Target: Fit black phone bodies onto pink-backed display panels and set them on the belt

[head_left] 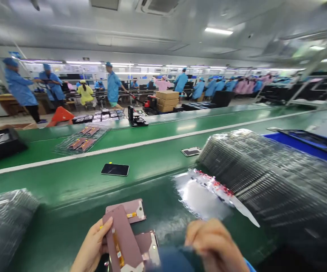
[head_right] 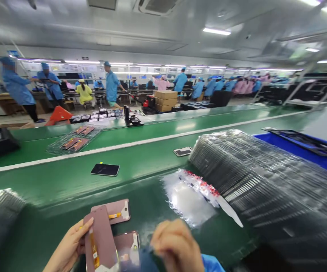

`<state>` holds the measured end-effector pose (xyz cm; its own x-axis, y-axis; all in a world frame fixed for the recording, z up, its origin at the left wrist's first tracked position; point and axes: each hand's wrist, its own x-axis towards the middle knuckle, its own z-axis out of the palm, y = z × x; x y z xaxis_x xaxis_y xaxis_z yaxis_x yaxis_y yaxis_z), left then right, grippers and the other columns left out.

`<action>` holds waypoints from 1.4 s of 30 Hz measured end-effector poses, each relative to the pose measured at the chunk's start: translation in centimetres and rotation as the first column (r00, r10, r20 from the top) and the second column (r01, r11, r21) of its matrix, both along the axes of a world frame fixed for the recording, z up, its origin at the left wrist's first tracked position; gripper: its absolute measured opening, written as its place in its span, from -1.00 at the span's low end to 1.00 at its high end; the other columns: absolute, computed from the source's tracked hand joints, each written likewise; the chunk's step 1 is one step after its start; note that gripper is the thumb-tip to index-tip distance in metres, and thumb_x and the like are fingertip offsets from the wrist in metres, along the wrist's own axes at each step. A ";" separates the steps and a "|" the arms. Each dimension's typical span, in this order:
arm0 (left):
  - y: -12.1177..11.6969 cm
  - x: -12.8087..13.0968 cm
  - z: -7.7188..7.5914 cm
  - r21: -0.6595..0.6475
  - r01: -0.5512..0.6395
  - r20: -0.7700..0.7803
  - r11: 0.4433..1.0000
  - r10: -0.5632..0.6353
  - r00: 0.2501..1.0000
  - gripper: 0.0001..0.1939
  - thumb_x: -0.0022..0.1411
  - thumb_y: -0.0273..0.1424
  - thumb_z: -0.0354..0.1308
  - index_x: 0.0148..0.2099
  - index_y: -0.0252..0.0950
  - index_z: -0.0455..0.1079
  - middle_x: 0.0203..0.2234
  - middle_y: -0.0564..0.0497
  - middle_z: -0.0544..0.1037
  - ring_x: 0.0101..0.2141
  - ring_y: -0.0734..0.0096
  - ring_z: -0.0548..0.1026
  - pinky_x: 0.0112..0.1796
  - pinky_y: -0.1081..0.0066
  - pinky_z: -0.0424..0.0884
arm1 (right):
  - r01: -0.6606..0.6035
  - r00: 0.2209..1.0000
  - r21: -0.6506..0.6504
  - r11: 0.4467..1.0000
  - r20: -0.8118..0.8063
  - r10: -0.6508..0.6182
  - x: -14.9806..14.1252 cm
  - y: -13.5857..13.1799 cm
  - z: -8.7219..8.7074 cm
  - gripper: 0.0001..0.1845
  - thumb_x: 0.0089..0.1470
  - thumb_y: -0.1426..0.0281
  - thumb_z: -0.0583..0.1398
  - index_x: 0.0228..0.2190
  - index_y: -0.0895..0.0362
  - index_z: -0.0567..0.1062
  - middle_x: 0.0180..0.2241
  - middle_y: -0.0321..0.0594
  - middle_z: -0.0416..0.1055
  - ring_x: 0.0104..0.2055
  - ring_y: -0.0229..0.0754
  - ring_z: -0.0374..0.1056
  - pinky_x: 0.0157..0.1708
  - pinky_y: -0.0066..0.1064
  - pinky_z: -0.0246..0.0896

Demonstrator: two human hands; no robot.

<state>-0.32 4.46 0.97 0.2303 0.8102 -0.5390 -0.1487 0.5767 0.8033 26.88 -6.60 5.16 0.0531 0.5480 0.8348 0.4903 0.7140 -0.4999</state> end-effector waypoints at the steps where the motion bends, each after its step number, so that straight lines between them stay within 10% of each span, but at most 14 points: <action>1: 0.1 0.0 0.2 0.006 -0.013 -0.013 1.000 0.013 1.000 -0.44 -0.21 -0.11 0.51 -0.21 -0.33 0.50 -0.53 0.01 0.63 -0.56 0.37 0.57 -0.58 0.53 0.46 | 0.110 0.991 -0.031 0.993 -0.071 -0.112 1.5 0.4 0.0 -0.84 0.35 0.39 0.04 -0.29 0.05 0.39 -0.48 -0.31 0.32 -0.45 -0.22 0.39 -0.46 -0.37 0.37; 5: 0.0 0.2 1.0 0.009 -0.084 -0.012 0.996 0.084 0.996 -0.47 -0.26 -0.16 0.54 -0.26 -0.31 0.49 -0.54 0.05 0.63 -0.56 0.39 0.58 -0.56 0.53 0.50 | 0.496 0.836 -0.386 0.778 -0.028 -0.547 9.3 3.0 -2.0 -0.77 0.24 0.20 0.12 -0.37 0.06 0.42 -0.47 -0.26 0.41 -0.39 -0.14 0.42 -0.35 -0.30 0.36; 10: 0.3 0.4 2.3 0.020 -0.114 0.056 0.993 0.113 0.992 -0.47 -0.17 -0.25 0.52 -0.14 -0.31 0.47 -0.43 0.00 0.67 -0.49 0.35 0.60 -0.52 0.48 0.54 | 0.612 0.740 -0.549 0.569 0.143 -0.657 17.9 6.7 -7.0 -0.66 0.07 0.10 0.11 -0.40 0.13 0.45 -0.48 -0.14 0.47 -0.45 -0.08 0.39 -0.37 -0.23 0.33; 16: 0.6 0.6 3.4 0.062 -0.075 0.125 0.995 0.067 0.990 -0.58 0.07 -0.30 0.38 -0.03 -0.31 0.43 -0.33 -0.03 0.65 -0.41 0.34 0.60 -0.45 0.40 0.58 | 0.787 0.579 -0.471 0.398 0.340 -0.741 18.9 7.4 -9.9 -0.67 -0.01 0.20 0.14 -0.34 0.20 0.51 -0.23 0.14 0.37 -0.09 0.25 0.24 -0.07 0.14 0.09; 21: 0.3 1.4 3.2 0.076 -0.084 0.136 0.994 0.073 0.988 -0.62 0.13 -0.30 0.33 -0.04 -0.33 0.39 -0.33 -0.06 0.62 -0.43 0.35 0.58 -0.44 0.36 0.59 | 0.729 0.682 -0.387 0.564 0.350 -0.642 13.8 7.9 -8.7 -0.50 0.14 0.10 0.07 -0.09 0.25 0.43 -0.06 0.24 0.33 0.05 0.29 0.19 0.04 0.15 0.05; 26: -1.1 3.0 2.4 0.113 -0.130 0.217 0.985 0.103 0.971 -0.71 0.14 -0.33 0.30 -0.11 -0.28 0.37 -0.35 0.00 0.58 -0.37 0.31 0.59 -0.36 0.32 0.59 | 0.300 0.913 -0.481 0.824 0.396 -0.101 1.7 6.9 -6.8 -0.63 0.14 -0.01 0.17 -0.30 0.04 0.42 0.01 -0.09 0.46 -0.01 -0.05 0.42 -0.09 -0.29 0.37; 28: -2.1 3.6 2.1 0.083 -0.147 0.255 0.986 0.121 0.959 -0.67 0.15 -0.36 0.28 -0.04 -0.25 0.34 -0.30 -0.01 0.59 -0.35 0.27 0.60 -0.32 0.25 0.59 | 0.090 0.901 -0.540 0.837 0.401 0.162 -2.9 6.1 -6.1 -0.48 -0.13 -0.04 0.37 -0.38 0.08 0.36 0.12 0.10 0.36 0.10 0.12 0.36 -0.10 -0.21 0.41; 31: -3.5 3.2 1.8 0.053 -0.139 0.282 0.989 0.118 0.952 -0.55 0.17 -0.34 0.26 0.09 -0.24 0.29 -0.18 -0.10 0.60 -0.29 0.20 0.61 -0.25 0.19 0.56 | 0.048 0.868 -0.535 0.844 0.440 0.229 -6.8 5.2 -5.8 -0.58 -0.15 0.28 0.44 -0.35 0.12 0.36 0.06 0.22 0.37 0.07 0.21 0.39 -0.10 -0.08 0.43; 36: -5.8 -3.2 2.9 0.357 -0.309 -0.066 0.881 0.354 0.933 -0.48 0.13 -0.17 0.31 0.10 -0.18 0.33 0.13 -0.16 0.42 0.11 0.07 0.41 -0.02 0.27 0.42 | -0.077 0.818 -0.543 0.836 0.445 0.364 -6.2 4.8 -7.9 -0.52 -0.11 0.50 0.37 -0.11 0.10 0.39 0.08 0.07 0.38 0.05 0.07 0.42 -0.09 -0.19 0.47; 42: -10.7 -13.9 7.9 0.640 -0.382 -0.370 0.667 0.702 0.608 -0.50 0.09 -0.08 0.30 0.02 -0.18 0.37 0.03 -0.10 0.49 0.13 0.05 0.38 0.08 0.24 0.34 | -0.159 0.664 -0.344 0.926 0.656 0.358 -4.5 4.4 -14.1 -0.19 -0.12 0.23 0.43 0.14 0.20 0.34 0.03 0.17 0.45 -0.03 0.20 0.49 -0.18 -0.18 0.54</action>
<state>-14.18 -6.26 8.83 -0.5442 0.8361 0.0697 0.2482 0.0811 0.9653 22.36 -2.20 -8.90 -0.6613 0.6300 0.4072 0.5776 0.7740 -0.2594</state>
